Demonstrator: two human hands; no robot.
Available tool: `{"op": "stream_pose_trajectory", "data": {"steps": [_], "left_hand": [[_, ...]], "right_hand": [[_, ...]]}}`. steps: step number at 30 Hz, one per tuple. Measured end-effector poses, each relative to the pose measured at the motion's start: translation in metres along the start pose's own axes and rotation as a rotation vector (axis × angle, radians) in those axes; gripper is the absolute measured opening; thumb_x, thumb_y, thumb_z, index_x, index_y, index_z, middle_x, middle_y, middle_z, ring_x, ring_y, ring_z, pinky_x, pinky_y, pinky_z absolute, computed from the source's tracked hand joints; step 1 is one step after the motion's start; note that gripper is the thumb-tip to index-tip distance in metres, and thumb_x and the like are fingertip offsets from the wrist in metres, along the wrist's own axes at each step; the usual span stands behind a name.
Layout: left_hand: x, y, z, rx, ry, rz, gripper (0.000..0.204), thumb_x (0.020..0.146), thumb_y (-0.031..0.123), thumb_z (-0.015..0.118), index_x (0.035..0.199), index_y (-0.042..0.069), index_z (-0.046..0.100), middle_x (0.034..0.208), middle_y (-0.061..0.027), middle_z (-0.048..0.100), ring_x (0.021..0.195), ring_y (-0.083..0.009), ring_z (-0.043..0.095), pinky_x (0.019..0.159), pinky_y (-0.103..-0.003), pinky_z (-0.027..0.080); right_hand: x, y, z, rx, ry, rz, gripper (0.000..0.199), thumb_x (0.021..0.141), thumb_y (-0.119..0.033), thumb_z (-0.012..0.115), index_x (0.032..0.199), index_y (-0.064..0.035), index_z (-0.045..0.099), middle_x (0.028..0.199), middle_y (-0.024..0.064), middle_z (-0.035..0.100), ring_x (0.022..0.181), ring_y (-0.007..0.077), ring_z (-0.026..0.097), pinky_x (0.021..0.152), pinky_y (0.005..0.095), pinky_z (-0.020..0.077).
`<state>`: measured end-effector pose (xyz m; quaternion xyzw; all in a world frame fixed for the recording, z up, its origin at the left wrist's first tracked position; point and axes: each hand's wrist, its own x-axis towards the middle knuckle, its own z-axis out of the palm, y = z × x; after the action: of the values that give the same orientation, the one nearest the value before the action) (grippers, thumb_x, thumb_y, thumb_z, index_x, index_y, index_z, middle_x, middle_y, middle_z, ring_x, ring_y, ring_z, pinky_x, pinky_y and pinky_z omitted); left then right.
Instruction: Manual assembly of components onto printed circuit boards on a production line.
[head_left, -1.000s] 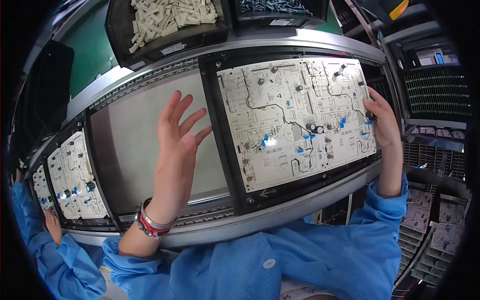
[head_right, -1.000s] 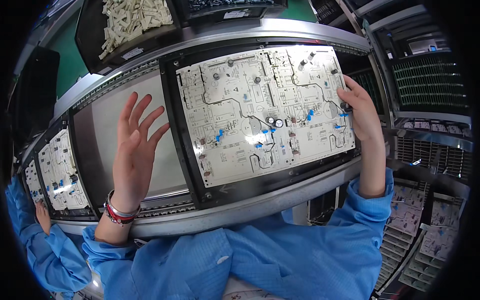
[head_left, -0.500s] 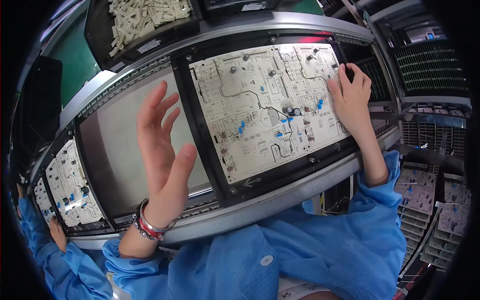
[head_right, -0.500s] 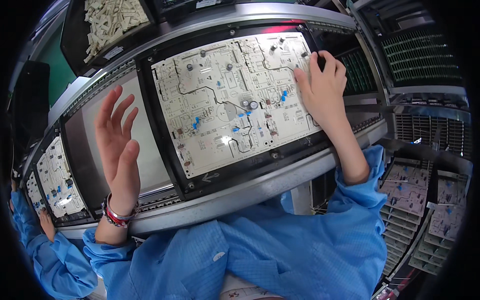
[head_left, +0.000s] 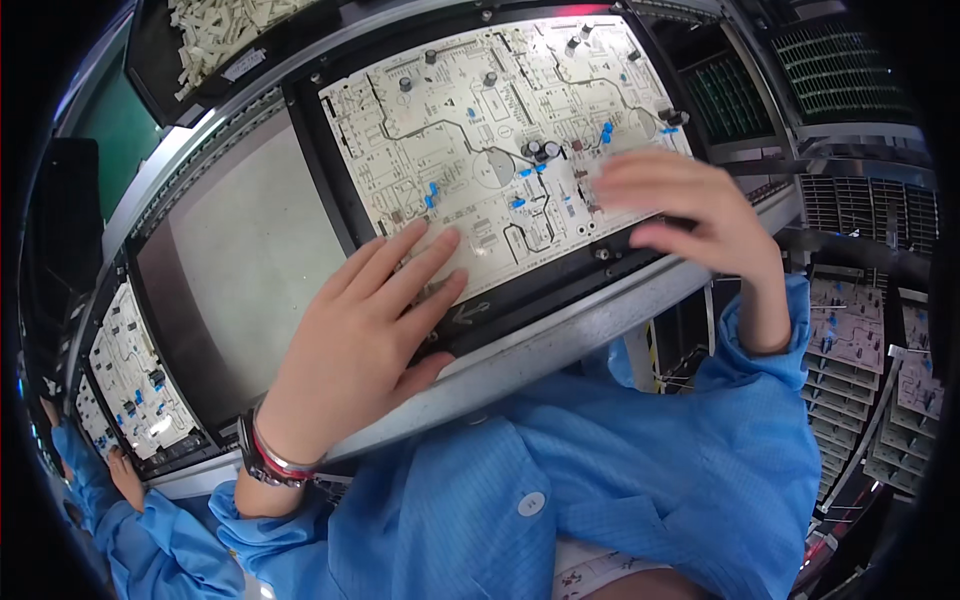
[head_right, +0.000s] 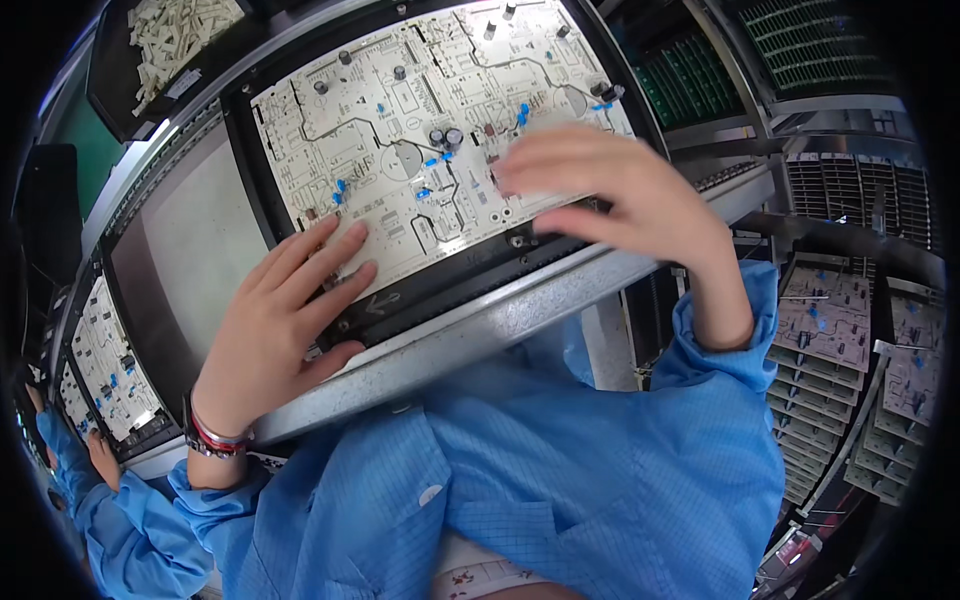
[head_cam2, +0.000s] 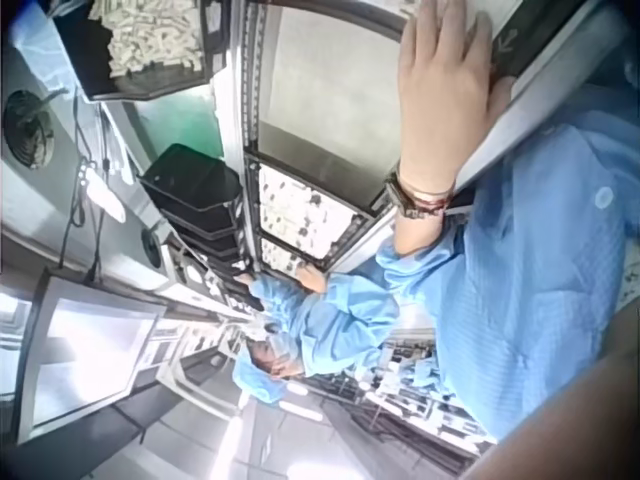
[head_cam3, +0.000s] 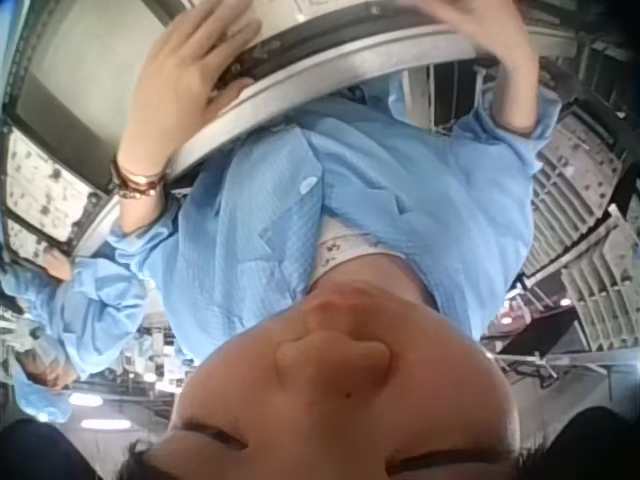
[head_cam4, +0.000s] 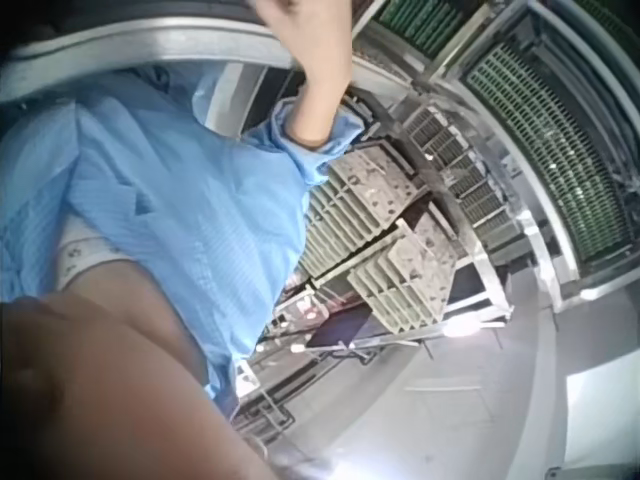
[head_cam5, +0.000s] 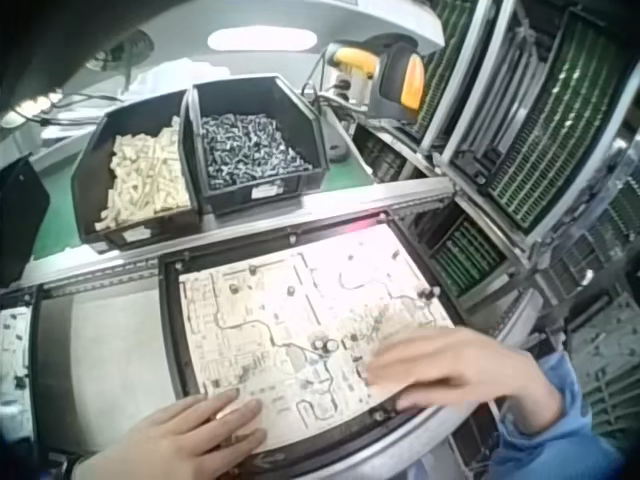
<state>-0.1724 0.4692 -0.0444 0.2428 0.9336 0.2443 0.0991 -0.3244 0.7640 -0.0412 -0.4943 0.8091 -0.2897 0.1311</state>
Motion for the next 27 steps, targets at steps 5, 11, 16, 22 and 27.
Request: {"op": "stream_pose_trajectory", "data": {"steps": [5, 11, 16, 22, 27], "left_hand": [[-0.001, -0.012, 0.000, -0.071, -0.049, 0.049, 0.065, 0.068, 0.023, 0.075, 0.128, 0.007, 0.056, 0.144, -0.0102, 0.043, 0.134, -0.0348, 0.038, 0.107, -0.044, 0.038], [0.002, -0.015, -0.005, -0.007, -0.068, 0.099, 0.060, 0.066, 0.024, 0.072, 0.122, 0.006, 0.060, 0.141, -0.0100, 0.047, 0.131, -0.0337, 0.043, 0.102, -0.043, 0.043], [0.008, -0.022, -0.003, 0.144, -0.024, 0.193, 0.049, 0.064, 0.021, 0.071, 0.109, 0.005, 0.065, 0.131, -0.0087, 0.056, 0.123, -0.0310, 0.052, 0.091, -0.039, 0.051], [0.018, -0.031, -0.007, 0.308, 0.044, 0.302, 0.037, 0.062, 0.026, 0.075, 0.093, 0.008, 0.066, 0.114, -0.0036, 0.066, 0.105, -0.0229, 0.065, 0.074, -0.033, 0.054], [0.031, -0.033, -0.020, 0.176, -0.020, 0.260, 0.038, 0.063, 0.026, 0.076, 0.094, 0.006, 0.066, 0.106, -0.0058, 0.068, 0.098, -0.0219, 0.066, 0.070, -0.032, 0.052]], "right_hand": [[-0.008, 0.004, 0.016, 0.070, -0.130, -0.126, 0.030, 0.068, -0.013, 0.075, 0.098, -0.0089, 0.073, 0.118, 0.0053, 0.065, 0.115, 0.0288, 0.054, 0.096, 0.0416, 0.0447], [0.002, 0.025, 0.017, 0.043, -0.119, -0.282, 0.015, 0.075, -0.015, 0.069, 0.087, -0.0108, 0.075, 0.109, 0.0029, 0.068, 0.106, 0.0252, 0.059, 0.089, 0.0386, 0.0474], [0.004, 0.027, 0.028, -0.042, -0.035, -0.354, 0.013, 0.079, -0.017, 0.068, 0.088, -0.0098, 0.074, 0.101, 0.0014, 0.069, 0.092, 0.0231, 0.063, 0.077, 0.0355, 0.0509], [-0.013, 0.028, -0.020, 0.027, 0.314, -0.051, 0.025, 0.079, -0.009, 0.069, 0.103, -0.0043, 0.072, 0.102, 0.0107, 0.071, 0.104, 0.0280, 0.064, 0.090, 0.0370, 0.0505], [-0.059, 0.054, -0.036, -0.066, 0.066, 0.099, 0.034, 0.078, -0.012, 0.071, 0.111, -0.0056, 0.069, 0.120, 0.0118, 0.064, 0.116, 0.0302, 0.057, 0.099, 0.0411, 0.0445]]}}
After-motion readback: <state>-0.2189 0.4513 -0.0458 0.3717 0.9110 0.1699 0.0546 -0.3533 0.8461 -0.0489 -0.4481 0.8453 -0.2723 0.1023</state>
